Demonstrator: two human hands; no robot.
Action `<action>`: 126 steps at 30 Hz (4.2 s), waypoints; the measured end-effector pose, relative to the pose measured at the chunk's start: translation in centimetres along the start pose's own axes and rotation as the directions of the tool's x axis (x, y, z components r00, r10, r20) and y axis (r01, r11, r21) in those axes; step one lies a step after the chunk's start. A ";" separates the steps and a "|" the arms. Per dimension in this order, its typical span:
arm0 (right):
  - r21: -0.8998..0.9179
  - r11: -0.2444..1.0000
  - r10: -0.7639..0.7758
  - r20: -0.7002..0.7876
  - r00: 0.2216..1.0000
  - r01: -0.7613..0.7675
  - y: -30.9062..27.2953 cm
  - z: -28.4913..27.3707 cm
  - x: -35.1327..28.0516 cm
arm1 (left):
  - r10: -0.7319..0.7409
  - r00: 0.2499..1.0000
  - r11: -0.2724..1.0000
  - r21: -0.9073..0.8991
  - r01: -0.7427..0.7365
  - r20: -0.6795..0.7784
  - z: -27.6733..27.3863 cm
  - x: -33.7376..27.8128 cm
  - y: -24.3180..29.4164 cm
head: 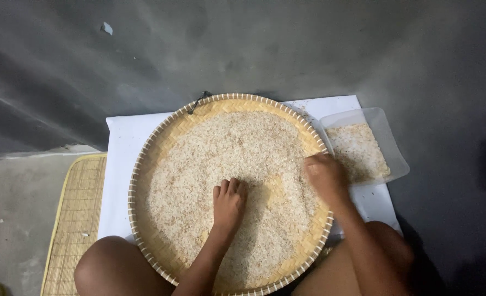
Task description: Sorting through raw rice in a large woven tray to remove impurities and placing them in a plastic container.
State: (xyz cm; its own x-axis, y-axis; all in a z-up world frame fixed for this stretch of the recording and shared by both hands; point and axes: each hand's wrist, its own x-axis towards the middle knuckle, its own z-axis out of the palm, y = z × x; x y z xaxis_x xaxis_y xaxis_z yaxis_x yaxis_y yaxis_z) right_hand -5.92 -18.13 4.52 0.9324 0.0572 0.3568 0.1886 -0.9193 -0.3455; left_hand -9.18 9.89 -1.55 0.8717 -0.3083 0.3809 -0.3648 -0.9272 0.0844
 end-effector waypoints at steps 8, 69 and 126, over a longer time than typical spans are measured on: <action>-0.038 0.966 -0.246 0.149 0.958 0.255 -2.7 8.6 -0.7 | -0.008 1.000 1.000 -0.004 0.008 0.015 0.5 -0.2 0.0; 0.219 0.958 -0.257 0.354 0.899 0.187 -5.3 6.7 -0.5 | 0.136 0.983 0.991 0.003 -0.137 0.120 6.0 1.7 3.7; 0.151 0.935 -0.355 0.386 0.852 0.321 1.4 9.8 -0.6 | 0.248 0.960 0.968 -0.070 -0.240 0.129 6.7 3.3 4.4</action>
State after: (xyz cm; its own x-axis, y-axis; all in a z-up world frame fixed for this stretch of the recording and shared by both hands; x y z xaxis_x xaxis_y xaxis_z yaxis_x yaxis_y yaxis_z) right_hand -3.22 -15.65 -4.73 0.8461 0.5251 0.0912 0.5222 -0.7824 -0.3395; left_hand -5.75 3.36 -6.09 0.7890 -0.5532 0.2675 -0.5856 -0.8088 0.0547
